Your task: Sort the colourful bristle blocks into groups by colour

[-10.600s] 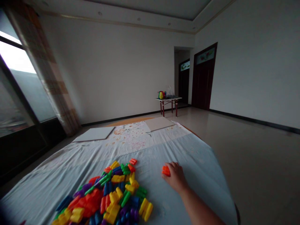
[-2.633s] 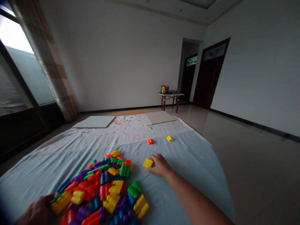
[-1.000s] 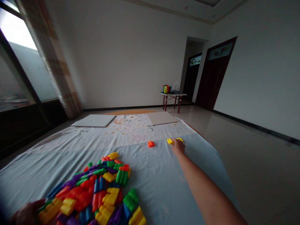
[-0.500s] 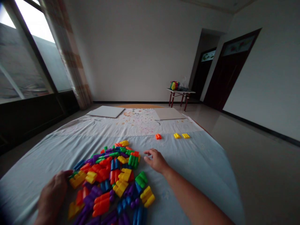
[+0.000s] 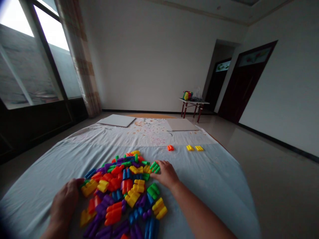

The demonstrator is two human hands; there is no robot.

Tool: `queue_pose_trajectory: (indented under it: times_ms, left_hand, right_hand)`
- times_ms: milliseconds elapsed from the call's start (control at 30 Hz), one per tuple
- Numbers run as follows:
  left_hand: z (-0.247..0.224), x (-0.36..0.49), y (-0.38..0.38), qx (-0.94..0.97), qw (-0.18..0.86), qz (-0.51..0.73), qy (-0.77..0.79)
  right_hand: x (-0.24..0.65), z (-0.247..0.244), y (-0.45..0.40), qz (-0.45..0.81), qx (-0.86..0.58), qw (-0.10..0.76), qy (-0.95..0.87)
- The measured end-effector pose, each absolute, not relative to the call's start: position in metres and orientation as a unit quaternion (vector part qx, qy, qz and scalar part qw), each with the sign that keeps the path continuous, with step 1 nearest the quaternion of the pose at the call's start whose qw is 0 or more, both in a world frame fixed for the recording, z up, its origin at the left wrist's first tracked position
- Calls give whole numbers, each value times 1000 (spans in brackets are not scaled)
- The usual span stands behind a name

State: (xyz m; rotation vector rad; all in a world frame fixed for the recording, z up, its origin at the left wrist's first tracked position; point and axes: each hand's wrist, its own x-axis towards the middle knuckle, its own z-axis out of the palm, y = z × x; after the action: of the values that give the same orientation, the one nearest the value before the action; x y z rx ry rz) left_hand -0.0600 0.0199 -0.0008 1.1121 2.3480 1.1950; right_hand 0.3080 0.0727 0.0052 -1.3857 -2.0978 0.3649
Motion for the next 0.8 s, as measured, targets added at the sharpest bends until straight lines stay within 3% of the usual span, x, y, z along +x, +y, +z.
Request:
queue_pose_trajectory:
  times_ms: [233,433,800]
  left_hand:
    - [-9,-63,22,391,141,426,804]
    - [-5,-60,19,391,140,433,800]
    - [-2,-61,16,363,148,447,804]
  right_hand:
    - [333,0,66,133,-466,362,-796]
    - [329,-1,58,187,-391,282,-856]
    - [336,4,59,174,-474,285,-815]
